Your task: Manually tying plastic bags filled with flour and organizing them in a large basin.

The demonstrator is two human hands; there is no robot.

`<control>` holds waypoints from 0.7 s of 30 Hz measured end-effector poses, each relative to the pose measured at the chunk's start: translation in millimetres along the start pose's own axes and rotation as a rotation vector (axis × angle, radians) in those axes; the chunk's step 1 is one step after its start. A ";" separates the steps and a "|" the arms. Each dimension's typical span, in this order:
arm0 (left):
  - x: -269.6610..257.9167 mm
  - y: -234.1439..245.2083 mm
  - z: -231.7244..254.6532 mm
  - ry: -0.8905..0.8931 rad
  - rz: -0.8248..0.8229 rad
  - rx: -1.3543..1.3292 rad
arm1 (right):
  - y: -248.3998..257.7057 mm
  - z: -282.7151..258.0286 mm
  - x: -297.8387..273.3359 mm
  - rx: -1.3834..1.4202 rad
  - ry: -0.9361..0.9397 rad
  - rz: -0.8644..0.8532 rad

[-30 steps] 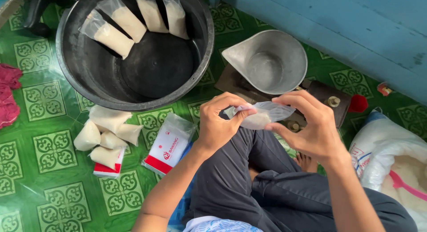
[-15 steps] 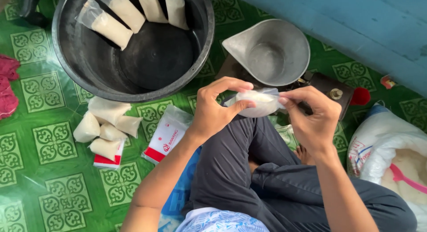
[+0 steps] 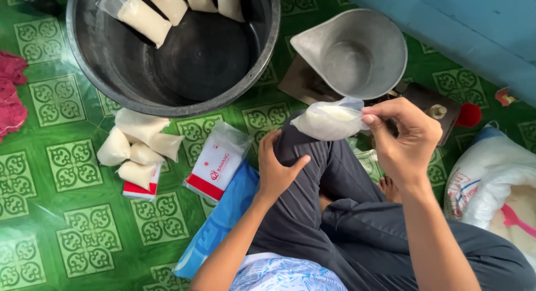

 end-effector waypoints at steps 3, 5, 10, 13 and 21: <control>3.2 -2.9 -9.6 -0.193 0.037 0.102 | 0.7 -10.5 -3.8 0.035 -0.149 -0.058; 10.0 -3.1 -26.1 -0.038 0.102 -0.054 | 1.0 -10.1 -3.8 0.037 -0.145 -0.057; 34.7 16.8 -40.1 0.223 0.327 -0.221 | 5.0 -7.8 -5.7 0.022 -0.147 -0.045; 31.0 15.1 -23.8 0.069 0.176 -0.184 | 4.9 -7.7 -7.4 0.022 -0.157 -0.054; 48.5 17.3 -29.6 -0.102 0.298 -0.018 | 6.4 -13.9 -6.7 -0.007 -0.150 -0.064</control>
Point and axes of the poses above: each hand's wrist, its own x-axis towards the middle knuckle, its own y-axis out of the back of the hand, z = x × y, the point moved 2 cm from there along x, towards the middle knuckle, and after that the axes turned 8 degrees about z, right-handed, at the moved point
